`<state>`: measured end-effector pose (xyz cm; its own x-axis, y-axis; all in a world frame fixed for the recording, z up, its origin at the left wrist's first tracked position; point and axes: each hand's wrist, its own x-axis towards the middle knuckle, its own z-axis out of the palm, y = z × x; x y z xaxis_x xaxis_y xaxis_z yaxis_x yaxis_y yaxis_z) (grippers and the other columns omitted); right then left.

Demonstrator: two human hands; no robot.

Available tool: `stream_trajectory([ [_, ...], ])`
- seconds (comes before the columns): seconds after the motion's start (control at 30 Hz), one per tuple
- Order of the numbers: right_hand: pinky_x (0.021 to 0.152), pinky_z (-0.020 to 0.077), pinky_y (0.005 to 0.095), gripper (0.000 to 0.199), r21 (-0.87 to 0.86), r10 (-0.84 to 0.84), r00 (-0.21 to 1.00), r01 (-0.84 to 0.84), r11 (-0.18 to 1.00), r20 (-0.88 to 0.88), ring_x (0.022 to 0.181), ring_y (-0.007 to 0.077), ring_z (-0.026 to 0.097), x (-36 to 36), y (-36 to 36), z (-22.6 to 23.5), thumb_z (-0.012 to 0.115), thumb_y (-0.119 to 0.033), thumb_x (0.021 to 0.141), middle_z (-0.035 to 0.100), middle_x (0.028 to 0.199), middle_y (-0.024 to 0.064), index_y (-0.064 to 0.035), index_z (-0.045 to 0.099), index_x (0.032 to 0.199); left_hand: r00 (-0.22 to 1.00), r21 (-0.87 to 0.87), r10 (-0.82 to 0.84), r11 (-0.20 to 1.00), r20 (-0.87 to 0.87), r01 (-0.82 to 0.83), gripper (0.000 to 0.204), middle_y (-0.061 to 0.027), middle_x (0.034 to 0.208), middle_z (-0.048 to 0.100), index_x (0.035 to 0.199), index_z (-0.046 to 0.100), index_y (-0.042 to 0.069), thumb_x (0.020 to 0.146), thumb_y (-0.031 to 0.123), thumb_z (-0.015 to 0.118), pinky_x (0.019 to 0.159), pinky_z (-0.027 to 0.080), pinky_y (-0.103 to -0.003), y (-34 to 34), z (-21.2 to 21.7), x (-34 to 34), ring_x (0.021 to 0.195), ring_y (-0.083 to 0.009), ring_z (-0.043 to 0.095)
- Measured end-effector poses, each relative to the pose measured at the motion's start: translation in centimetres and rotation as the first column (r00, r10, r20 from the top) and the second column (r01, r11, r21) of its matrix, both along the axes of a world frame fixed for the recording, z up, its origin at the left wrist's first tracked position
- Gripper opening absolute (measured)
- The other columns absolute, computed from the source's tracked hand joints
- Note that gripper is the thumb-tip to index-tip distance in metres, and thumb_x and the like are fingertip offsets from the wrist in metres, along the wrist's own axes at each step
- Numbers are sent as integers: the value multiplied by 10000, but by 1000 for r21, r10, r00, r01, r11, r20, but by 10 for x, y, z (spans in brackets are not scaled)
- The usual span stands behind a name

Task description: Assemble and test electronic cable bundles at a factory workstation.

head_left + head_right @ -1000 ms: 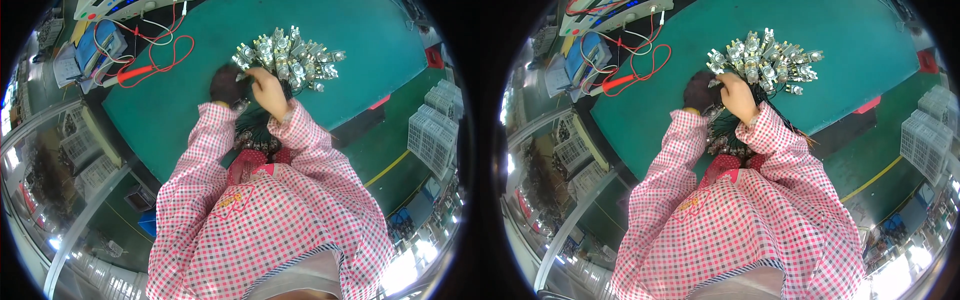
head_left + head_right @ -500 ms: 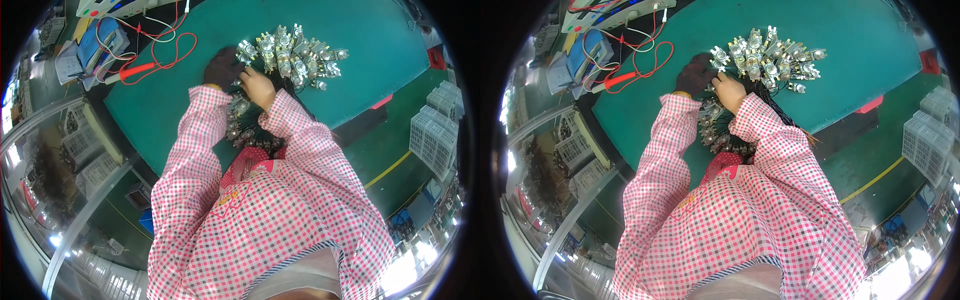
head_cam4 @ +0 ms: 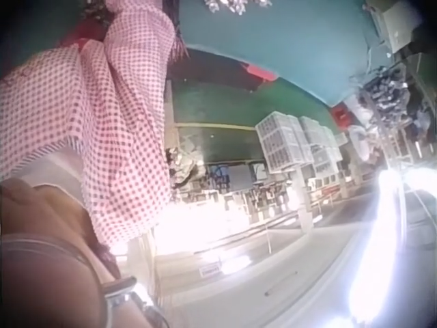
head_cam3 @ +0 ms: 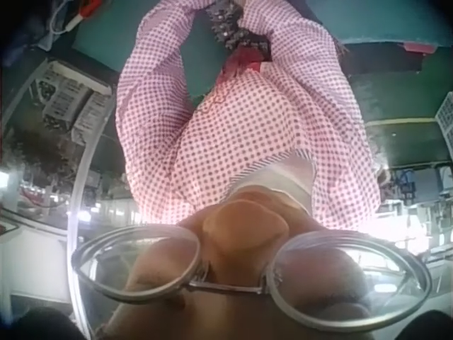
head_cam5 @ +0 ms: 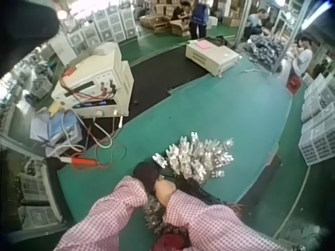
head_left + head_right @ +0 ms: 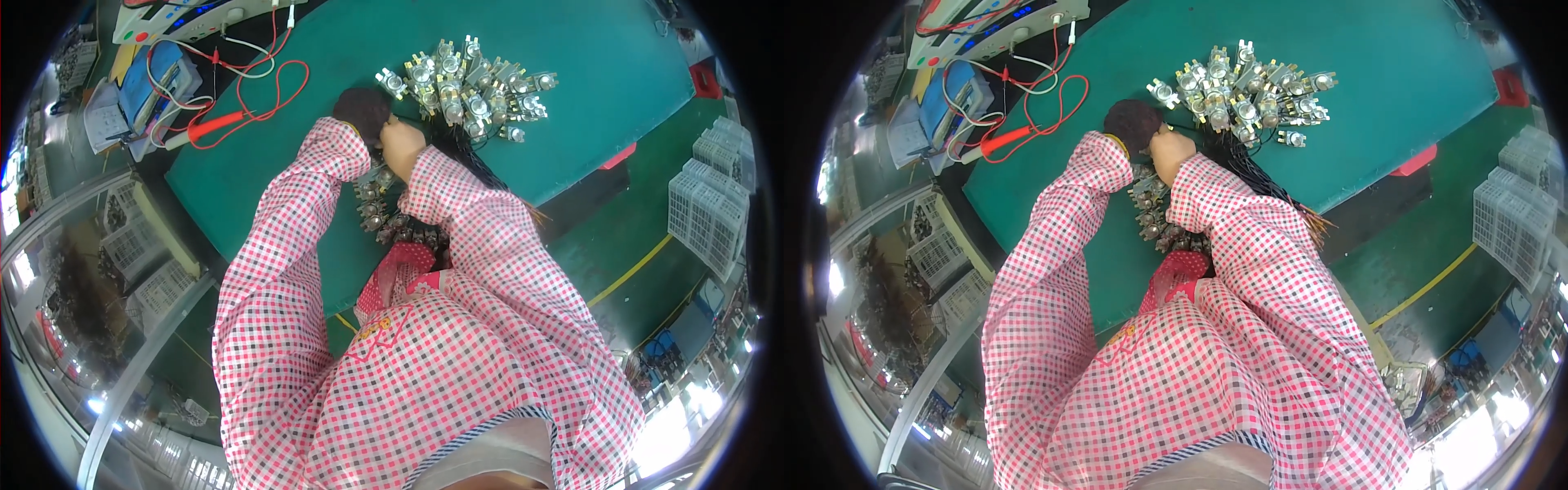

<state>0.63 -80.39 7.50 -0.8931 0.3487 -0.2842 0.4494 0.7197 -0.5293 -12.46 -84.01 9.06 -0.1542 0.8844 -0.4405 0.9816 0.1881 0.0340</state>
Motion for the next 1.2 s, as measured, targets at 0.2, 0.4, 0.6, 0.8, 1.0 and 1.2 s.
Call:
stream_trajectory([
  [0.2,727,515,406,99,-29,-57,998,58,998,28,848,326,635,-3,1,-1,614,-90,738,613,968,169,-25,666,791,994,57,-97,994,56,94,170,-122,809,672,813,697,115,717,230,618,650,520,-437,1,0,-6,771,-294,662],
  [0.4,741,505,416,209,-15,-57,998,57,998,-11,858,335,630,-4,0,0,638,-115,739,618,957,177,-8,623,918,998,-69,-4,998,65,9,183,-121,807,670,831,699,123,710,234,620,666,523,-423,3,3,-7,792,-296,658],
  [0.6,786,467,450,489,46,-25,993,31,998,-112,919,348,581,8,3,47,665,-160,744,610,965,184,24,457,1146,992,355,-101,932,71,69,201,-113,775,634,829,640,117,749,301,623,622,496,-442,-28,31,-27,726,-308,623],
  [0.8,844,424,430,480,-99,143,958,-171,980,-247,946,358,512,70,-6,44,704,-190,728,528,991,185,-2,541,1138,914,339,-216,936,343,93,246,-108,823,640,912,627,128,760,320,647,668,496,-431,-92,55,26,735,-313,610],
  [1.0,804,441,436,367,108,173,956,-151,983,-239,945,308,525,79,-8,55,655,-308,781,525,1014,141,-49,617,1040,843,40,402,895,357,-444,388,-114,1102,612,1132,593,127,799,320,634,852,477,-410,-42,46,3,996,-300,586],
  [1.2,622,516,414,413,44,-259,859,309,950,-443,695,349,625,13,16,59,598,-175,812,518,1046,147,-6,492,1174,854,542,91,738,512,-403,437,-205,1134,584,1157,535,70,806,324,596,867,471,-448,12,-51,-28,1022,-366,576],
])
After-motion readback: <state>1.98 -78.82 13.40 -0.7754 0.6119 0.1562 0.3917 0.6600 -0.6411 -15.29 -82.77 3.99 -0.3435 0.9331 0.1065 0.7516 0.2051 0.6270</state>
